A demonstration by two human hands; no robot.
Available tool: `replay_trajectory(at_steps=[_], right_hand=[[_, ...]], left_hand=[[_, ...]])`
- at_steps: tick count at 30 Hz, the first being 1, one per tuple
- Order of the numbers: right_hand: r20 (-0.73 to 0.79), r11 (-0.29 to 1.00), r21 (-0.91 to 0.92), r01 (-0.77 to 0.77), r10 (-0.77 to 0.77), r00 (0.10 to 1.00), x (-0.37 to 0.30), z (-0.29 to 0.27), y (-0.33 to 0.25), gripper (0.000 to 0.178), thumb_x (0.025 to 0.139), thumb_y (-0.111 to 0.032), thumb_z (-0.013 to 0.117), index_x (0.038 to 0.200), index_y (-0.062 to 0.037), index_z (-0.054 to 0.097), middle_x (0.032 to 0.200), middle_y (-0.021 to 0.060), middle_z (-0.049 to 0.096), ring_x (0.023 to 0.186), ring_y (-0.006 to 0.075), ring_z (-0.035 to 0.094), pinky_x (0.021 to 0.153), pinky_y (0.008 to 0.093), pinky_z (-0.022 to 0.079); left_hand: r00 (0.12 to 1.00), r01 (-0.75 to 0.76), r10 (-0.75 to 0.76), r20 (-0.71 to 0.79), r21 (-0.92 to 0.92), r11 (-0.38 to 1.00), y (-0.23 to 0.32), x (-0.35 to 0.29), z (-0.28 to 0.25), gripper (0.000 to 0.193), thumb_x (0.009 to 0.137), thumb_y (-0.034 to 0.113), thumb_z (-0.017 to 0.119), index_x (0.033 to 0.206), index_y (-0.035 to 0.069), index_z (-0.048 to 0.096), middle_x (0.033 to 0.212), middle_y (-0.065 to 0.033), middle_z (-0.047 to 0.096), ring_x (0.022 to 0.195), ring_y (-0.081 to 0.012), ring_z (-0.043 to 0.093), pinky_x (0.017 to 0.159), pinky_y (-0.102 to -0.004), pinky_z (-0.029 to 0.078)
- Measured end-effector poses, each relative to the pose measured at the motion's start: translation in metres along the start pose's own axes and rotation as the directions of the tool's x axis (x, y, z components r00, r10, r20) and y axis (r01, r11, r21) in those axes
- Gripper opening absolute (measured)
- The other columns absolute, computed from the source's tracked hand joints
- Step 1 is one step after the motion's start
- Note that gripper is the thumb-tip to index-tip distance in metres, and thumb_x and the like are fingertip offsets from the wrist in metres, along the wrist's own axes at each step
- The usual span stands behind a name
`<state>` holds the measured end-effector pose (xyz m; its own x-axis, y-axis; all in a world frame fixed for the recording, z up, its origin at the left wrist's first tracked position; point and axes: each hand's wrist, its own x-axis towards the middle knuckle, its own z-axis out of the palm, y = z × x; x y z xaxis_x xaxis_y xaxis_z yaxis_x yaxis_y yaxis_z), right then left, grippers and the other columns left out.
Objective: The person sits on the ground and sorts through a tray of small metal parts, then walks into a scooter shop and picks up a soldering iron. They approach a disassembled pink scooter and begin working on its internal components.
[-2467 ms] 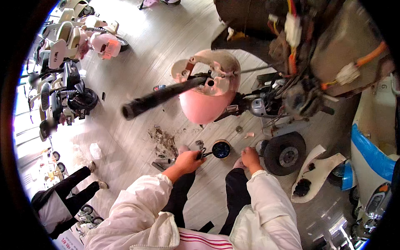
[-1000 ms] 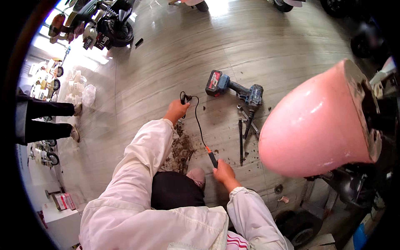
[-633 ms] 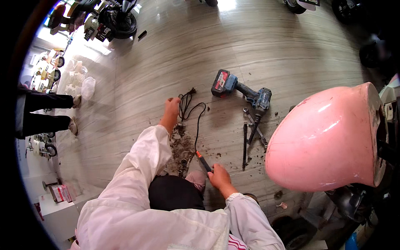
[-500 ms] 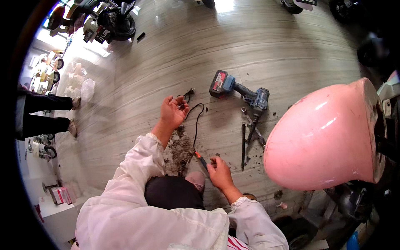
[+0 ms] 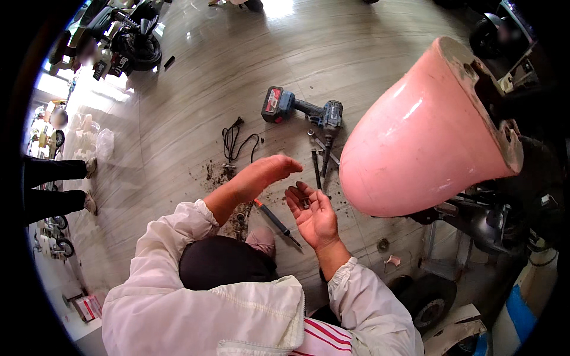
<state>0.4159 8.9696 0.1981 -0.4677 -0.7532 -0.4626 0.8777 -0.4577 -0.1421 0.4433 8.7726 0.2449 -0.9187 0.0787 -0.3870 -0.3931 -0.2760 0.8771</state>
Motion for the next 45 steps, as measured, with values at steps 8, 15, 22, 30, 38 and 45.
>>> replay_trajectory(at_steps=[8, 15, 22, 30, 38, 45], right_hand=[[0.086, 0.999, -0.027, 0.034, -0.031, 0.996, -0.032, 0.010, -0.026, 0.053, 0.102, -0.038, 0.024, 0.133, 0.0018, 0.042, 0.129, 0.0149, 0.051, 0.121, 0.0246, 0.049, 0.105, 0.0378, 0.039], [0.120, 0.981, -0.053, 0.184, -0.177, 0.977, -0.044, 0.017, -0.021, 0.047, 0.103, -0.033, 0.029, 0.135, -0.0006, 0.039, 0.130, 0.0130, 0.049, 0.121, 0.0223, 0.048, 0.104, 0.0383, 0.039], [-0.138, 0.790, -0.613, 0.020, -0.131, 0.982, -0.056, 0.006, 0.002, 0.038, 0.097, -0.017, 0.054, 0.132, -0.0040, 0.046, 0.106, 0.0046, 0.062, 0.088, 0.0130, 0.063, 0.071, 0.0271, 0.054], [-0.153, 0.510, -0.858, 0.059, -0.363, 0.919, -0.062, 0.002, 0.020, 0.029, 0.088, -0.007, 0.067, 0.114, 0.0040, 0.062, 0.091, 0.0043, 0.067, 0.078, 0.0092, 0.061, 0.067, 0.0239, 0.050], [-0.159, 0.264, -0.961, -0.085, -0.271, 0.949, -0.056, -0.022, 0.004, 0.015, 0.089, -0.004, 0.062, 0.103, -0.0008, 0.063, 0.090, 0.0008, 0.066, 0.074, 0.0068, 0.060, 0.062, 0.0206, 0.046], [-0.038, -0.350, -0.905, -0.241, -0.498, 0.866, -0.068, -0.144, -0.057, 0.014, 0.082, -0.003, 0.062, 0.095, -0.0012, 0.060, 0.084, 0.0121, 0.066, 0.075, 0.0238, 0.065, 0.069, 0.0364, 0.051]], left_hand=[[0.927, -0.343, 0.290, 0.238, 0.850, 0.400, 0.010, 0.006, 0.059, 0.045, 0.068, 0.022, 0.082, 0.108, 0.011, 0.067, 0.111, -0.0142, 0.058, 0.102, -0.0335, 0.057, 0.089, -0.0409, 0.045], [0.859, -0.440, 0.407, 0.312, 0.856, 0.273, 0.005, 0.008, 0.073, 0.030, 0.074, 0.023, 0.075, 0.102, 0.012, 0.071, 0.096, -0.0076, 0.068, 0.090, -0.0288, 0.063, 0.083, -0.0393, 0.048], [0.995, -0.091, 0.053, 0.083, 0.581, 0.809, -0.016, -0.018, 0.048, 0.023, 0.086, 0.014, 0.067, 0.107, 0.003, 0.069, 0.096, -0.0102, 0.072, 0.084, -0.0168, 0.067, 0.077, -0.0304, 0.052], [0.965, 0.197, -0.198, 0.169, 0.023, 0.980, -0.074, -0.038, 0.028, 0.026, 0.093, 0.015, 0.062, 0.114, 0.001, 0.064, 0.102, -0.0062, 0.068, 0.094, -0.0113, 0.062, 0.084, -0.0266, 0.049], [0.926, 0.326, -0.280, 0.252, -0.161, 0.932, -0.098, -0.034, 0.020, 0.028, 0.097, 0.025, 0.057, 0.114, 0.002, 0.058, 0.108, -0.0077, 0.066, 0.100, -0.0158, 0.062, 0.085, -0.0306, 0.048], [0.958, -0.047, 0.264, -0.113, 0.846, 0.531, -0.095, 0.087, -0.020, 0.016, 0.085, 0.016, 0.062, 0.098, 0.011, 0.067, 0.092, -0.0117, 0.069, 0.087, -0.0347, 0.065, 0.074, -0.0434, 0.052]])
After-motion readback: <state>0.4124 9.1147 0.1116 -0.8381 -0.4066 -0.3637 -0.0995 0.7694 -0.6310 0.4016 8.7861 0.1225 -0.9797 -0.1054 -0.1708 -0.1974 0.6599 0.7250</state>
